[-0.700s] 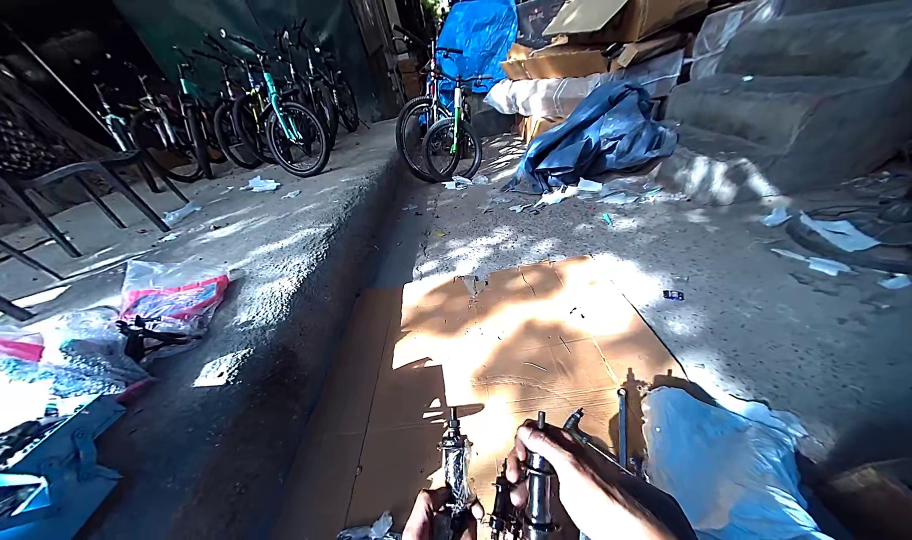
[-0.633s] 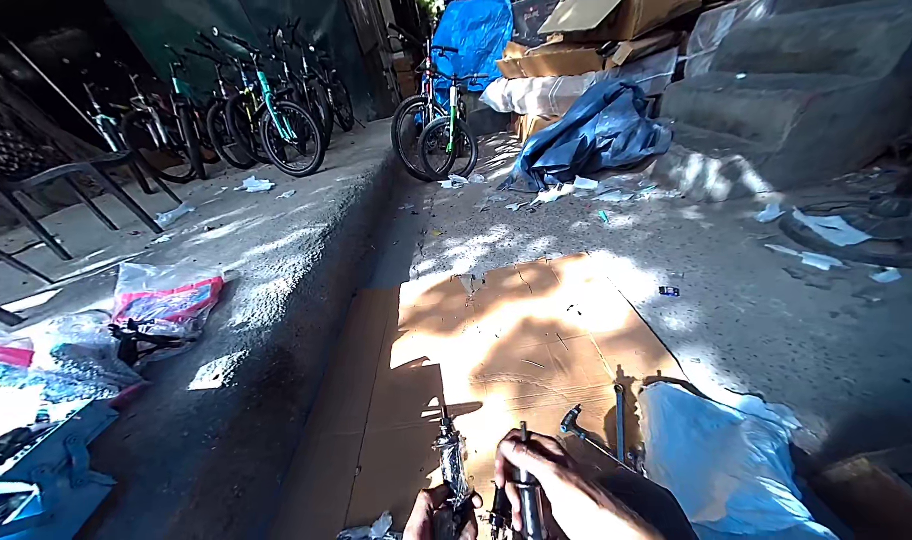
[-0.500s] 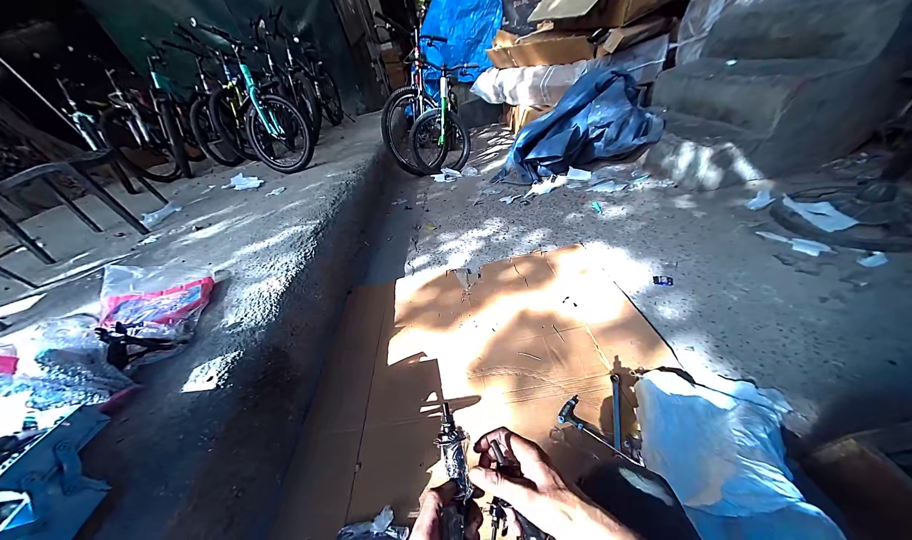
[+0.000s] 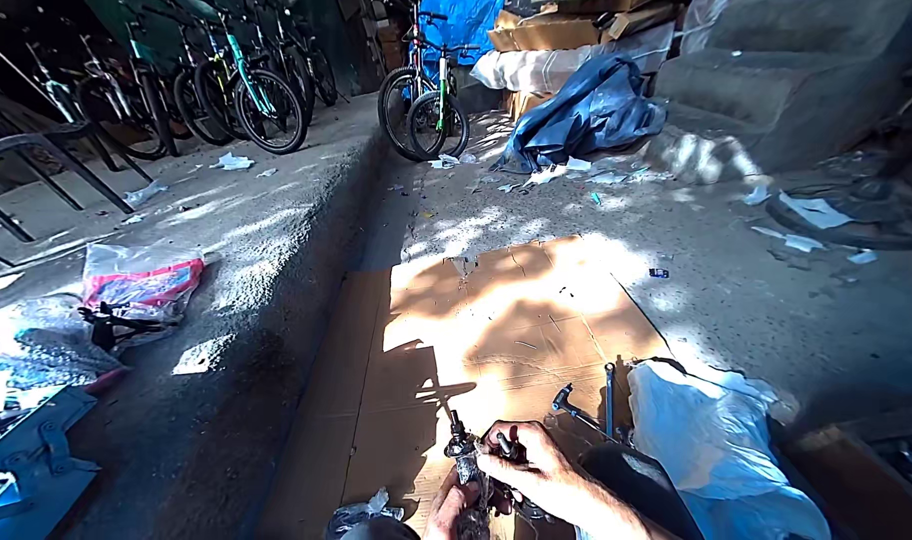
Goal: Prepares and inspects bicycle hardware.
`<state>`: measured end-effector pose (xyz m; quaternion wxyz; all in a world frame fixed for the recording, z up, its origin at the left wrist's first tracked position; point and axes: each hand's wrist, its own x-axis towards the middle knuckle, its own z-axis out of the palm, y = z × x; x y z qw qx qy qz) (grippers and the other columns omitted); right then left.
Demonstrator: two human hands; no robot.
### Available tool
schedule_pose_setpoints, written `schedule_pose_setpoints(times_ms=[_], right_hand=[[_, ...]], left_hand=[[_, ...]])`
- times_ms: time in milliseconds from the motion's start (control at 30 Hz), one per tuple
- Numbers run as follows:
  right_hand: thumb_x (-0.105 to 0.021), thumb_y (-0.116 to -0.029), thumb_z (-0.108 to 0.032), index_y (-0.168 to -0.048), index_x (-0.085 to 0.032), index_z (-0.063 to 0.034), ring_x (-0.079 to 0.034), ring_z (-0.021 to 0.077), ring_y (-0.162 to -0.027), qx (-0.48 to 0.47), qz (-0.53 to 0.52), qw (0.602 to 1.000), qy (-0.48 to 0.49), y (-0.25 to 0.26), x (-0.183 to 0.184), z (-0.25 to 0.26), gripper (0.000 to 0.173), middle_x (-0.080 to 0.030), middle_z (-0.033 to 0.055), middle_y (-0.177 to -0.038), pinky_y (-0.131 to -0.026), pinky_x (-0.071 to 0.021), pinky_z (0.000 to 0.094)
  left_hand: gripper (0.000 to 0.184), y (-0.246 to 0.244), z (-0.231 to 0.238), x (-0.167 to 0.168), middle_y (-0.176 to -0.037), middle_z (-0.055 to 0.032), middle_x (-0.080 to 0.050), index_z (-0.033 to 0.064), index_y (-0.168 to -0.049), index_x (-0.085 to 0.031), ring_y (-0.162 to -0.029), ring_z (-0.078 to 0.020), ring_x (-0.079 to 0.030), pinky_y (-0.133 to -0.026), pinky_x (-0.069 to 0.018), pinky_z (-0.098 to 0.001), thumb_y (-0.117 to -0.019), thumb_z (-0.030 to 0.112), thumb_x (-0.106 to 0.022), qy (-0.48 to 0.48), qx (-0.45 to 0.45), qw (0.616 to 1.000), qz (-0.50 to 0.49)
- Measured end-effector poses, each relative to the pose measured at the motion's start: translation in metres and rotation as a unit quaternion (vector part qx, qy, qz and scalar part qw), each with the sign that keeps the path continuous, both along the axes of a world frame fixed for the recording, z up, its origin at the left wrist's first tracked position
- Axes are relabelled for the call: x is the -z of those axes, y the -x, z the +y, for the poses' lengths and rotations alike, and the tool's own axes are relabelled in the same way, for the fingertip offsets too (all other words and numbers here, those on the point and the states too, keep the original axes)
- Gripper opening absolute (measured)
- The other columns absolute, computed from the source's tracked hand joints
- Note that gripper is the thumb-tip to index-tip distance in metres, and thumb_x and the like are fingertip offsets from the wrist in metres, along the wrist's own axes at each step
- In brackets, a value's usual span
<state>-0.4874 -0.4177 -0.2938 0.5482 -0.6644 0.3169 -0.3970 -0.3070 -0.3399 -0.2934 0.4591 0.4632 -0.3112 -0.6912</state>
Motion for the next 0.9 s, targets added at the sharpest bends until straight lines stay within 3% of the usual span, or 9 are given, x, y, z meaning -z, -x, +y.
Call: schedule_pose_setpoints(times_ms=[133,200,267,333,433,567,700,800,900], right_hand=[[-0.067,-0.0988,-0.027,-0.089,-0.069,-0.0078,-0.060,0.0074,-0.064,0.012,-0.012,0.997,0.077,-0.001,0.005,-0.002,0.021,-0.065,0.0012,-0.079,-0.056,-0.0509,0.0258],[-0.067,-0.0998,-0.029,-0.091,-0.074,-0.0073,-0.065,0.0070,-0.077,0.028,-0.002,0.993,0.111,0.001,0.009,-0.004,0.024,-0.070,0.0016,-0.087,-0.067,-0.0549,0.0260],[-0.067,-0.0992,-0.030,-0.091,-0.075,-0.0072,-0.067,0.0064,-0.081,0.054,0.015,0.991,0.122,0.003,0.008,-0.005,0.025,-0.072,0.0014,-0.090,-0.072,-0.0560,0.0259],[-0.066,-0.0984,-0.027,-0.093,-0.071,-0.0074,-0.061,0.0053,-0.068,0.069,0.005,0.994,0.088,0.005,0.005,-0.006,0.021,-0.067,-0.0003,-0.082,-0.060,-0.0524,0.0241],[-0.066,-0.0991,-0.030,-0.098,-0.069,-0.0081,-0.055,0.0082,-0.053,0.053,-0.038,0.998,-0.008,0.011,-0.002,-0.006,0.022,-0.061,-0.0008,-0.072,-0.048,-0.0493,0.0258],[-0.068,-0.0972,-0.027,-0.094,-0.065,-0.0102,-0.055,0.0091,-0.051,-0.043,-0.117,0.986,-0.113,0.012,-0.020,0.003,0.017,-0.058,-0.0013,-0.066,-0.046,-0.0485,0.0263],[-0.068,-0.0954,-0.025,-0.090,-0.065,-0.0139,-0.057,0.0066,-0.055,-0.079,-0.210,0.961,-0.159,0.010,-0.021,0.004,0.013,-0.060,-0.0032,-0.069,-0.050,-0.0497,0.0246],[-0.072,-0.0915,-0.027,-0.087,-0.067,-0.0149,-0.058,0.0068,-0.051,-0.056,-0.282,0.938,-0.193,0.016,-0.024,-0.001,0.014,-0.060,-0.0025,-0.065,-0.049,-0.0514,0.0248],[-0.071,-0.0916,-0.028,-0.087,-0.067,-0.0130,-0.058,0.0080,-0.050,-0.018,-0.306,0.930,-0.204,0.021,-0.023,-0.005,0.016,-0.061,0.0002,-0.065,-0.047,-0.0518,0.0246]], left_hand=[[0.025,0.001,-0.001,-0.002,-0.091,-0.0093,-0.073,-0.0018,-0.116,-0.064,-0.071,-0.0103,-0.066,-0.063,-0.0542,-0.0245,-0.1041,0.018,-0.056,0.072,-0.037,0.990,-0.118],[0.023,0.001,-0.002,0.000,-0.084,-0.0071,-0.071,0.0002,-0.106,-0.071,-0.064,-0.0096,-0.062,-0.059,-0.0529,-0.0247,-0.1033,0.021,-0.060,0.063,-0.067,0.986,-0.137],[0.027,0.000,-0.001,-0.003,-0.077,-0.0069,-0.067,0.0008,-0.105,-0.071,-0.054,-0.0078,-0.055,-0.048,-0.0463,-0.0225,-0.1058,0.023,-0.055,0.028,-0.087,0.990,-0.104],[0.028,-0.003,0.001,-0.006,-0.083,-0.0084,-0.070,0.0004,-0.113,-0.068,-0.058,-0.0076,-0.059,-0.050,-0.0497,-0.0219,-0.1067,0.021,-0.050,0.015,-0.090,0.995,-0.031],[0.027,-0.007,0.002,-0.006,-0.097,-0.0114,-0.074,0.0002,-0.118,-0.065,-0.080,-0.0132,-0.072,-0.070,-0.0604,-0.0284,-0.0992,0.019,-0.057,0.037,-0.073,0.995,0.054],[0.029,0.000,-0.001,-0.007,-0.094,-0.0095,-0.073,0.0003,-0.118,-0.064,-0.076,-0.0125,-0.069,-0.068,-0.0592,-0.0282,-0.0964,0.019,-0.067,0.027,-0.038,0.999,0.018],[0.045,0.004,0.003,-0.005,-0.093,-0.0119,-0.073,-0.0022,-0.120,-0.060,-0.077,-0.0154,-0.070,-0.071,-0.0604,-0.0305,-0.0862,0.019,-0.080,0.003,-0.043,0.999,-0.015],[0.048,0.004,0.002,-0.002,-0.093,-0.0132,-0.072,-0.0022,-0.117,-0.060,-0.075,-0.0163,-0.070,-0.068,-0.0602,-0.0309,-0.0805,0.015,-0.085,0.000,-0.053,0.999,-0.012],[0.043,0.002,-0.001,-0.001,-0.093,-0.0147,-0.073,-0.0018,-0.113,-0.063,-0.074,-0.0159,-0.069,-0.064,-0.0584,-0.0285,-0.0814,0.016,-0.085,0.012,-0.063,0.998,-0.009]])
